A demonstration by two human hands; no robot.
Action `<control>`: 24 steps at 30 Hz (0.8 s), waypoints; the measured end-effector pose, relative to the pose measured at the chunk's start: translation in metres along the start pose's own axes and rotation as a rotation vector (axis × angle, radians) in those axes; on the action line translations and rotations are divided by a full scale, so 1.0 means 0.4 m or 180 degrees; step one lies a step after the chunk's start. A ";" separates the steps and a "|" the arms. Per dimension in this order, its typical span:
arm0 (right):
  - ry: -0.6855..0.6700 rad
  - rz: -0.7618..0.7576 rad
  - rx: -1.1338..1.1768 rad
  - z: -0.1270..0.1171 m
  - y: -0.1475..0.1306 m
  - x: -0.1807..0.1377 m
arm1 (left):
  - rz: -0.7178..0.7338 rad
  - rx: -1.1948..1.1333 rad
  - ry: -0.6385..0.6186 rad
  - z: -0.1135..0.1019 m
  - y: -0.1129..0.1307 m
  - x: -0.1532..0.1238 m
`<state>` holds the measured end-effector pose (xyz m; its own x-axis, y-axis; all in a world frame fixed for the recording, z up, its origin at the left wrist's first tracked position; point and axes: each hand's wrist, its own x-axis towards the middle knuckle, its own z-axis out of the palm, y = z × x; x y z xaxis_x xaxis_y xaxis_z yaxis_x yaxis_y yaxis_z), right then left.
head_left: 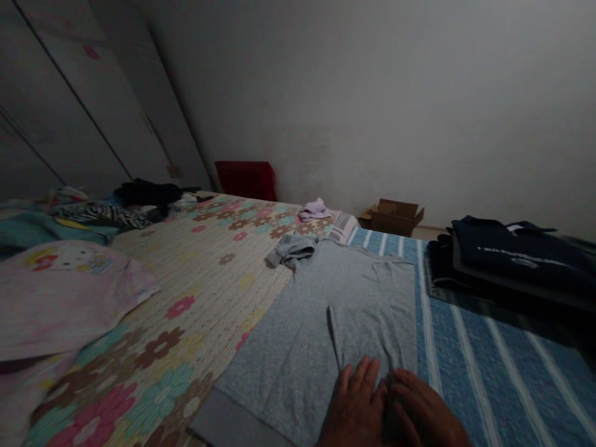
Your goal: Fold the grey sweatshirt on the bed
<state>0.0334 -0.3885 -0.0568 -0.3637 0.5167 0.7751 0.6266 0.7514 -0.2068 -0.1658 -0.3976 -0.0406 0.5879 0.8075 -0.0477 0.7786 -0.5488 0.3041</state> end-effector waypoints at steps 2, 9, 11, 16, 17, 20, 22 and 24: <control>-0.0057 0.0071 0.0114 0.012 0.001 0.052 | 0.0043 -0.0020 0.0002 -0.013 0.006 0.001; -0.0301 0.0849 0.0679 0.133 0.102 0.226 | -0.0527 -0.0234 0.0211 -0.130 0.023 0.023; -0.0505 0.1061 0.0649 0.174 0.135 0.272 | -0.0741 -0.0214 0.0359 -0.155 0.008 0.054; -0.1033 0.1149 0.0136 0.253 0.198 0.360 | -0.1337 -0.0034 0.0359 -0.158 -0.065 0.143; -0.1099 0.1142 0.0076 0.265 0.209 0.370 | -0.1401 -0.0021 0.0328 -0.151 -0.078 0.152; -0.1326 0.1152 -0.0155 0.292 0.247 0.385 | -0.1470 -0.0024 0.0277 -0.126 -0.106 0.159; -0.1453 0.1163 -0.0299 0.304 0.272 0.386 | -0.1521 -0.0001 0.0274 -0.111 -0.113 0.154; -0.1565 0.1154 -0.0417 0.312 0.294 0.386 | -0.1544 0.0039 0.0281 -0.101 -0.115 0.149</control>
<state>-0.0349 -0.1692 -0.0360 -0.3672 0.8813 0.2974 0.8376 0.4523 -0.3063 -0.1755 -0.3154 -0.0191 0.1365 0.9856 -0.1000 0.9608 -0.1071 0.2556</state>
